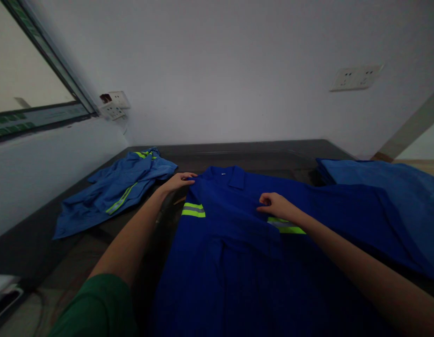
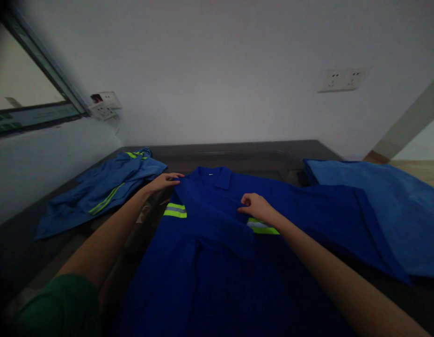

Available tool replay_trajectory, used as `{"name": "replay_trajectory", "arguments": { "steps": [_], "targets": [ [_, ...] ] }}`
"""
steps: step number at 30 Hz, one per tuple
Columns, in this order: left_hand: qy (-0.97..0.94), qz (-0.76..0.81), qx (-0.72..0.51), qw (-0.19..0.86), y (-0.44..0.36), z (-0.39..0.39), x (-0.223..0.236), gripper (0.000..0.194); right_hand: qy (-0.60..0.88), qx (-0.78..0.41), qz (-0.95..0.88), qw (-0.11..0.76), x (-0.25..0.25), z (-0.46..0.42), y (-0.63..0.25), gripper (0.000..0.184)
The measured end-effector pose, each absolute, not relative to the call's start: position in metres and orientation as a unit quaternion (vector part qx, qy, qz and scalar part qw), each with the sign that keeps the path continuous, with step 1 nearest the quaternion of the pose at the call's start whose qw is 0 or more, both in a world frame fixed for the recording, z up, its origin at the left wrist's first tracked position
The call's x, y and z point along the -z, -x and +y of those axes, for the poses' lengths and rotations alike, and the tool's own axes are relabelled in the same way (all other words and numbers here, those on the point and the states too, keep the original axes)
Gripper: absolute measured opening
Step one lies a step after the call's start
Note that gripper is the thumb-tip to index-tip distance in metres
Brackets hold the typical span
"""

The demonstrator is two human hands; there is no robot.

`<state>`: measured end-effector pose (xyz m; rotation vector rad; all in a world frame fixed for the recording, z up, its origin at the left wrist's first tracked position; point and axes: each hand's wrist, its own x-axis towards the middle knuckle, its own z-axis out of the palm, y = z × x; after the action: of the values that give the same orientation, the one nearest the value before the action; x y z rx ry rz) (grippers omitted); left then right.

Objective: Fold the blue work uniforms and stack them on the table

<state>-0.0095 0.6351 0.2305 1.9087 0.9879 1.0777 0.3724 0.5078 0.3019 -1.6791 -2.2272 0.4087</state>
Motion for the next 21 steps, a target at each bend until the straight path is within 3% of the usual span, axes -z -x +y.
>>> {"name": "replay_trajectory", "arguments": {
  "steps": [3, 6, 9, 14, 16, 21],
  "targets": [
    [-0.722, 0.393, -0.468, 0.322, 0.001, 0.643, -0.235, 0.050, 0.565, -0.213, -0.742, 0.291, -0.310, 0.495, -0.373, 0.018],
    [-0.727, 0.388, -0.494, 0.277, -0.012, 0.655, -0.243, 0.043, 0.552, -0.338, -0.647, 0.403, -0.310, 0.474, -0.369, 0.032],
    [-0.782, 0.378, -0.451, 0.207, -0.024, 0.664, -0.251, 0.038, 0.547, -0.433, -0.600, 0.392, -0.301, 0.456, -0.364, 0.056],
    [-0.844, 0.405, -0.333, 0.114, -0.027, 0.671, -0.251, 0.031, 0.583, -0.321, -0.640, 0.384, -0.280, 0.445, -0.362, 0.094],
    [-0.848, 0.413, -0.313, 0.107, -0.026, 0.672, -0.247, 0.026, 0.553, -0.292, -0.675, 0.393, -0.278, 0.444, -0.361, 0.095],
    [-0.843, 0.460, -0.273, 0.061, -0.027, 0.672, -0.235, 0.018, 0.525, -0.188, -0.715, 0.423, -0.289, 0.442, -0.359, 0.066]
  ]
}}
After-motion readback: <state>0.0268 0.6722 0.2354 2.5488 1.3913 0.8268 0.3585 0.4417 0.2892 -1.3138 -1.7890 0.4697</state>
